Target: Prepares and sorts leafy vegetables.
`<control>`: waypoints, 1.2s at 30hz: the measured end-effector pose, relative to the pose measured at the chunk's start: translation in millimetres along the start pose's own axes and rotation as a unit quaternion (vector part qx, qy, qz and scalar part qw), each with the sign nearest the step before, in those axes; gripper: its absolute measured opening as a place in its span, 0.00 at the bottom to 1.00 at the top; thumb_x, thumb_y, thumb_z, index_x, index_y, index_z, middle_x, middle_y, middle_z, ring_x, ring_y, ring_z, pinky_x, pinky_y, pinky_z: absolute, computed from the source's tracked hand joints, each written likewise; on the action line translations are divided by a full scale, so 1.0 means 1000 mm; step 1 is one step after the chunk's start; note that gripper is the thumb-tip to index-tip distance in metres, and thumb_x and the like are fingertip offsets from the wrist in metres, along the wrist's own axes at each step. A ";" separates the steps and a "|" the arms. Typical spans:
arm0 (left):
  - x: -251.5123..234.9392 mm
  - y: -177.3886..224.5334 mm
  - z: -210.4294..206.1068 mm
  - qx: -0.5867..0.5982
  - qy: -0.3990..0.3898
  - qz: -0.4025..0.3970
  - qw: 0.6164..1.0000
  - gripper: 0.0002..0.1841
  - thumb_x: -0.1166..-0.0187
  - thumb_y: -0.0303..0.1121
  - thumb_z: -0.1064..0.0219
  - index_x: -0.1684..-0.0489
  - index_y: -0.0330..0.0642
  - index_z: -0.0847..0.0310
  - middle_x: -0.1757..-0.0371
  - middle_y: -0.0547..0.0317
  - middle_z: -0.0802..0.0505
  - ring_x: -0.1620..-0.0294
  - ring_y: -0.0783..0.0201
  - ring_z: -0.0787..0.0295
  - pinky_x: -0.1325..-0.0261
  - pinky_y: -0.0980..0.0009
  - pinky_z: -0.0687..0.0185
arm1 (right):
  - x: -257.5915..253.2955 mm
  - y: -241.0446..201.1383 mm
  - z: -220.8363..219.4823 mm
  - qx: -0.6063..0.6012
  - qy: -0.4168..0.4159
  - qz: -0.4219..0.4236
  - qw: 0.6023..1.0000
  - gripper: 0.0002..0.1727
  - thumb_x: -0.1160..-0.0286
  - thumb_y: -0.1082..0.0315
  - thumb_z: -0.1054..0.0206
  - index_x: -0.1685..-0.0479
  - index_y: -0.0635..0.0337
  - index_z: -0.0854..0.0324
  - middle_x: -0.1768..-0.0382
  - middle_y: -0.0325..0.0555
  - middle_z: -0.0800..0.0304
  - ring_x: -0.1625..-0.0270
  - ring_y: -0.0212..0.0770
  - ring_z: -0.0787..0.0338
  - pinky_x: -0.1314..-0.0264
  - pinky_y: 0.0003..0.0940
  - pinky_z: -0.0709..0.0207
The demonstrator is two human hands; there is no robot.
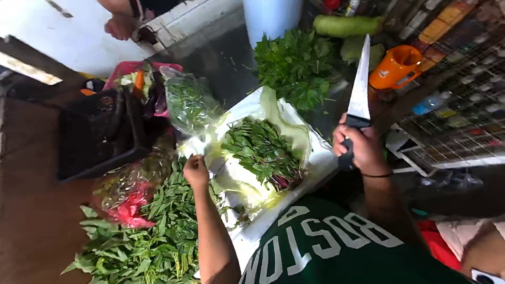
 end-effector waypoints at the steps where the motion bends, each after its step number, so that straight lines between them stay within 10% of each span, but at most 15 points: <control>1: 0.003 -0.001 0.000 0.043 0.012 0.030 0.999 0.18 0.18 0.32 0.34 0.33 0.34 0.21 0.50 0.47 0.05 0.55 0.55 0.05 0.48 0.52 0.08 | -0.002 0.002 0.026 0.051 0.015 -0.027 0.998 0.08 0.13 0.64 0.43 0.44 0.53 0.23 0.78 0.38 0.23 0.85 0.35 0.25 0.82 0.33 0.21; 5: 0.028 0.036 -0.010 0.094 0.067 0.081 0.990 0.34 0.27 0.24 0.34 0.16 0.36 0.38 0.28 0.40 0.16 0.33 0.50 0.16 0.34 0.51 0.17 | 0.012 0.064 0.083 0.183 0.102 -0.189 0.959 0.15 0.13 0.59 0.39 0.36 0.55 0.23 0.75 0.39 0.23 0.83 0.35 0.24 0.80 0.34 0.21; 9: 0.065 0.024 -0.023 0.020 0.112 0.160 0.981 0.44 0.27 0.39 0.27 0.10 0.36 0.45 0.18 0.29 0.28 0.18 0.34 0.32 0.23 0.34 0.32 | -0.016 0.125 0.132 0.245 0.114 -0.256 0.928 0.19 0.12 0.54 0.39 0.33 0.55 0.24 0.70 0.43 0.20 0.79 0.37 0.21 0.73 0.38 0.19; 15: 0.147 0.010 -0.048 -0.025 0.064 0.269 0.961 0.45 0.25 0.47 0.26 0.09 0.38 0.44 0.17 0.27 0.29 0.18 0.32 0.30 0.20 0.35 0.32 | -0.129 0.178 0.254 0.456 0.191 -0.245 0.834 0.35 0.29 0.48 0.25 0.26 0.60 0.23 0.35 0.67 0.14 0.33 0.67 0.15 0.30 0.72 0.26; 22: 0.187 0.029 -0.089 -0.114 -0.019 0.342 0.933 0.56 0.29 0.69 0.31 0.04 0.48 0.54 0.31 0.29 0.15 0.34 0.28 0.15 0.35 0.26 0.24 | -0.191 0.204 0.323 0.627 0.160 -0.249 0.720 0.39 0.29 0.38 0.32 0.28 0.60 0.20 0.36 0.60 0.11 0.31 0.58 0.13 0.27 0.63 0.23; 24: 0.190 0.036 -0.097 -0.098 -0.067 0.384 0.916 0.51 0.30 0.64 0.26 0.10 0.42 0.42 0.39 0.29 0.10 0.37 0.27 0.13 0.37 0.24 0.24 | -0.193 0.206 0.329 0.654 0.146 -0.246 0.700 0.39 0.28 0.36 0.34 0.28 0.58 0.19 0.36 0.59 0.11 0.31 0.59 0.13 0.28 0.66 0.24; 27: 0.191 0.046 -0.107 -0.054 -0.099 0.371 0.922 0.27 0.22 0.55 0.29 0.46 0.35 0.11 0.50 0.32 0.07 0.44 0.33 0.11 0.42 0.28 0.21 | -0.199 0.209 0.333 0.689 0.127 -0.229 0.676 0.40 0.29 0.33 0.36 0.23 0.50 0.23 0.34 0.55 0.11 0.30 0.58 0.13 0.28 0.67 0.24; 31: 0.194 0.051 -0.122 0.125 -0.004 0.339 0.932 0.20 0.11 0.41 0.43 0.49 0.30 0.15 0.51 0.37 0.11 0.46 0.46 0.14 0.39 0.41 0.22 | -0.185 0.198 0.323 0.686 0.143 -0.174 0.691 0.37 0.27 0.36 0.36 0.24 0.48 0.21 0.36 0.51 0.10 0.32 0.53 0.11 0.28 0.61 0.21; 36: 0.193 0.075 -0.133 0.366 0.147 0.310 0.865 0.17 0.08 0.38 0.53 0.56 0.37 0.21 0.63 0.56 0.12 0.62 0.64 0.14 0.55 0.60 0.14 | -0.137 0.113 0.169 0.396 0.081 0.030 0.914 0.24 0.14 0.62 0.38 0.28 0.72 0.24 0.40 0.59 0.13 0.38 0.42 0.12 0.31 0.34 0.18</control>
Point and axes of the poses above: each hand's wrist, its own x-axis away from the middle knuckle, its own z-axis out of the back of the hand, y = z × x, the point moved 4 cm from there along -x, towards the middle knuckle
